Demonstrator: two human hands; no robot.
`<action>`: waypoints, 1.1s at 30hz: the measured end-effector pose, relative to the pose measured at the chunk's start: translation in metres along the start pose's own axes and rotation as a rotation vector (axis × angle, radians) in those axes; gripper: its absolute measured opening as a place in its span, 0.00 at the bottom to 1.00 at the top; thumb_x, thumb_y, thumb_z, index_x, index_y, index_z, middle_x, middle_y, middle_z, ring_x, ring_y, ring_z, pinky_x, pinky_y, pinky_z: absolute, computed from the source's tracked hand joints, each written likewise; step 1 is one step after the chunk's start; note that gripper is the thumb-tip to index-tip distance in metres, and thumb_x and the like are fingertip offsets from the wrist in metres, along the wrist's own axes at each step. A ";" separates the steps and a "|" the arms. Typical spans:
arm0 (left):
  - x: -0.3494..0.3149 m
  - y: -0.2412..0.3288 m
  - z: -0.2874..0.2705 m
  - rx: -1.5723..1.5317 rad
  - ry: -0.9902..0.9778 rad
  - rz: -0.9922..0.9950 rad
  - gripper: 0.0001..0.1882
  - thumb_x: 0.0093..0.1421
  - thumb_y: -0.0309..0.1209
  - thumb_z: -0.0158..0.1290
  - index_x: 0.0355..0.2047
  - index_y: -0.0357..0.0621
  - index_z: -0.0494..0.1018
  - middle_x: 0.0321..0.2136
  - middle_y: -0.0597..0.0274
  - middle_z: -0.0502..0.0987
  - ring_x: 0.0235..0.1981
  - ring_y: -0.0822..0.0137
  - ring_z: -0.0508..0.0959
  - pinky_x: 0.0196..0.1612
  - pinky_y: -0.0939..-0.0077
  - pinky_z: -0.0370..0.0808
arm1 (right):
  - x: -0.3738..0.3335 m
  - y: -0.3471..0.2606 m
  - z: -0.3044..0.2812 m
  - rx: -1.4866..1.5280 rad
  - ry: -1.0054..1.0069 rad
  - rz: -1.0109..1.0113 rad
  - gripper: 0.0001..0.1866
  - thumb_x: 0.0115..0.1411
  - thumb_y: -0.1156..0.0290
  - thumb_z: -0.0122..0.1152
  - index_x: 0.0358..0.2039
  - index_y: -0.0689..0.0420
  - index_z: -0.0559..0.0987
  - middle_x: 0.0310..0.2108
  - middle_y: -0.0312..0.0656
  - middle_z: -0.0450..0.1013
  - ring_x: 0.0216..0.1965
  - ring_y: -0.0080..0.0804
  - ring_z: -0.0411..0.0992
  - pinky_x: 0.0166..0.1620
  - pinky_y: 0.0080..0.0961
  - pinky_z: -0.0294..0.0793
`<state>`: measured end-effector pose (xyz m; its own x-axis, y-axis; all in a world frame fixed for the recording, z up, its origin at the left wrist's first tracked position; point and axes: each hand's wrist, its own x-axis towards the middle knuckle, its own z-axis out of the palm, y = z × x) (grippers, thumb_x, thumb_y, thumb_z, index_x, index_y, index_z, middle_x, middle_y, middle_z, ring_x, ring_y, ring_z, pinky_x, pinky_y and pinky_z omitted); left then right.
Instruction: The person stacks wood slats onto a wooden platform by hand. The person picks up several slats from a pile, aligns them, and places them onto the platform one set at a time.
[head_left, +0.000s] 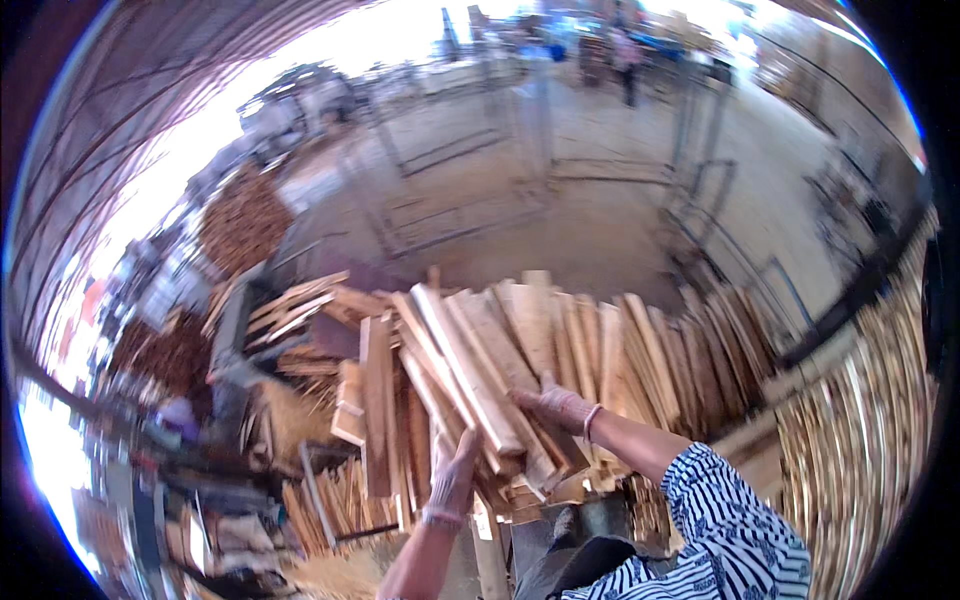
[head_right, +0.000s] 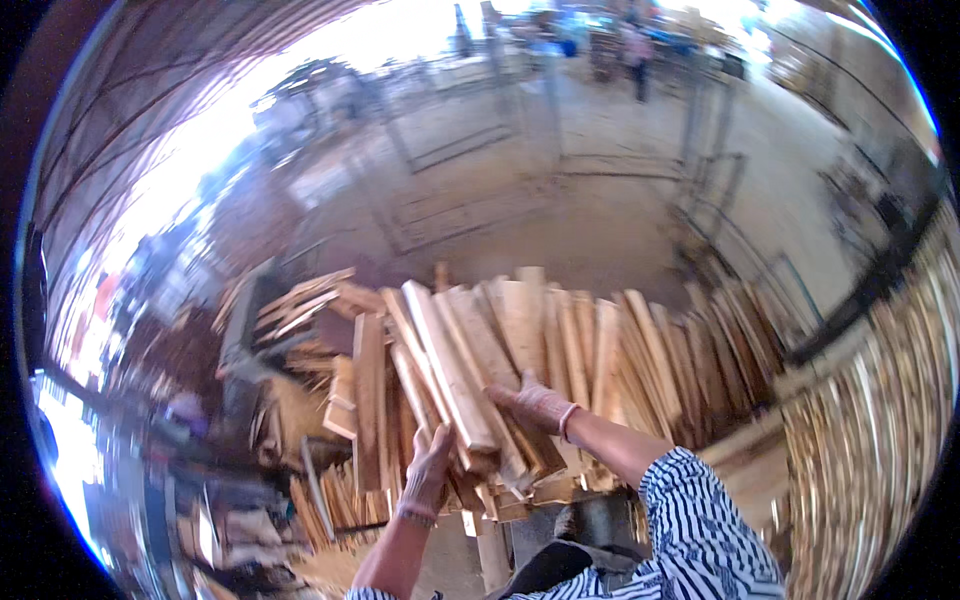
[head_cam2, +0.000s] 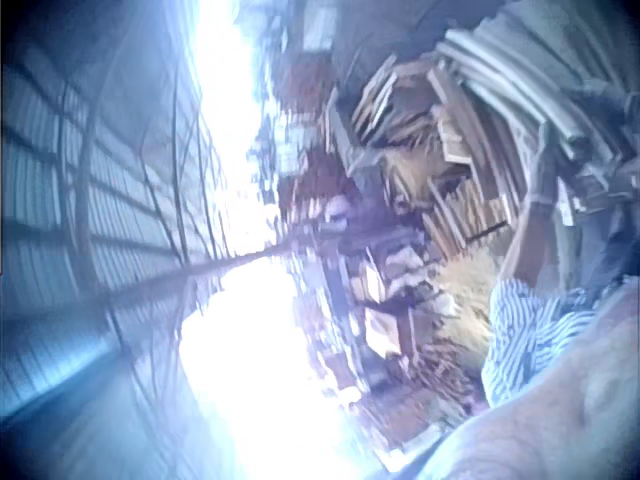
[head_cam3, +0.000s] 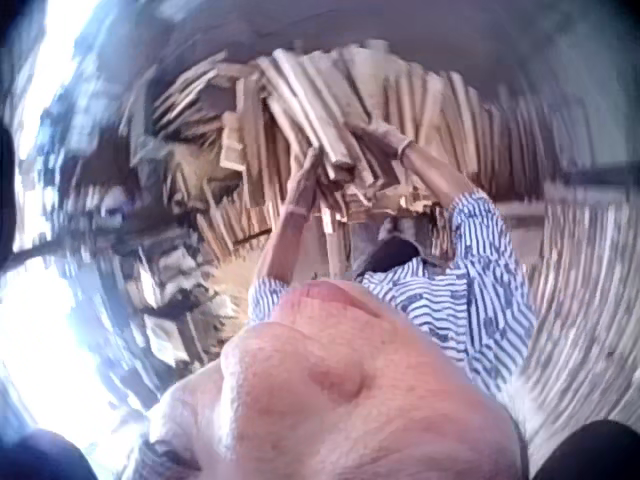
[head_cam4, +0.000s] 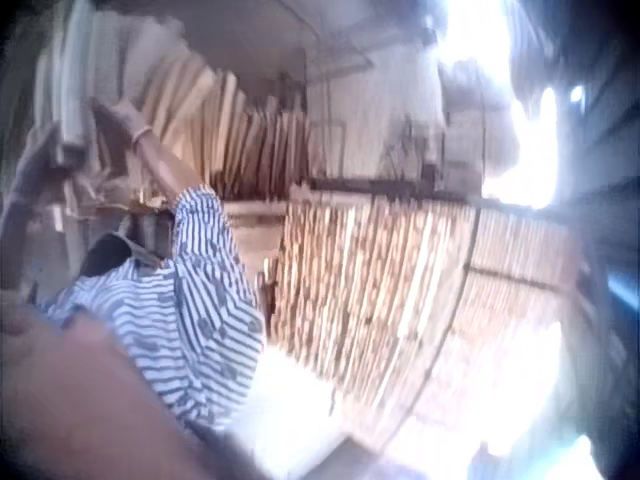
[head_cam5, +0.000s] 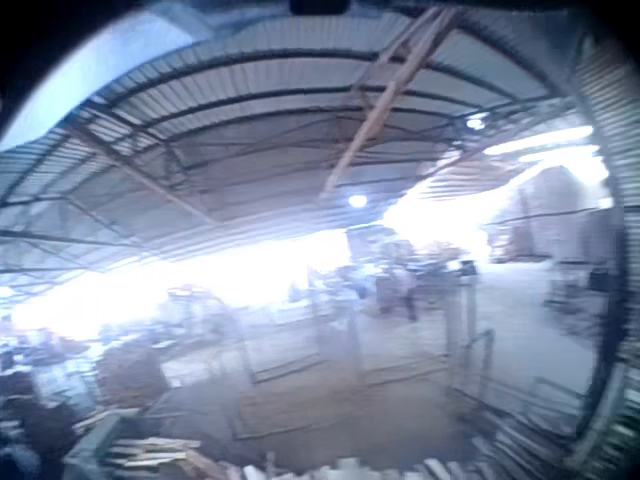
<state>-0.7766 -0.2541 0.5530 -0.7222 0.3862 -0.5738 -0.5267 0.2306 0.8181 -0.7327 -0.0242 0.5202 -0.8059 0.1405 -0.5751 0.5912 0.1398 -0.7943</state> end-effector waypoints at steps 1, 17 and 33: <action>-0.017 -0.003 0.009 0.058 -0.006 0.033 0.42 0.63 0.46 0.57 0.66 0.35 0.50 0.58 0.45 0.67 0.57 0.54 0.71 0.56 0.62 0.76 | 0.001 0.025 0.000 -0.048 0.057 -0.018 0.42 0.70 0.40 0.40 0.72 0.58 0.49 0.72 0.52 0.49 0.72 0.45 0.50 0.72 0.46 0.51; -0.003 -0.060 0.054 -0.337 -0.030 -0.017 0.34 0.61 0.37 0.63 0.62 0.45 0.58 0.51 0.55 0.73 0.49 0.56 0.77 0.52 0.55 0.79 | -0.046 0.102 -0.022 0.110 -0.004 -0.027 0.74 0.46 0.24 0.62 0.71 0.72 0.39 0.71 0.67 0.42 0.74 0.51 0.42 0.73 0.30 0.45; -0.024 -0.124 0.041 -0.445 -0.235 -0.031 0.41 0.62 0.57 0.56 0.66 0.44 0.61 0.61 0.53 0.68 0.61 0.54 0.69 0.65 0.51 0.67 | -0.090 0.125 -0.012 0.034 -0.075 -0.037 0.71 0.51 0.25 0.58 0.70 0.72 0.37 0.72 0.67 0.36 0.75 0.50 0.37 0.73 0.35 0.43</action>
<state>-0.6755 -0.2556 0.4673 -0.6097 0.5881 -0.5314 -0.7233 -0.1385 0.6765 -0.5862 -0.0080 0.4750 -0.8277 0.0622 -0.5577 0.5610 0.1096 -0.8205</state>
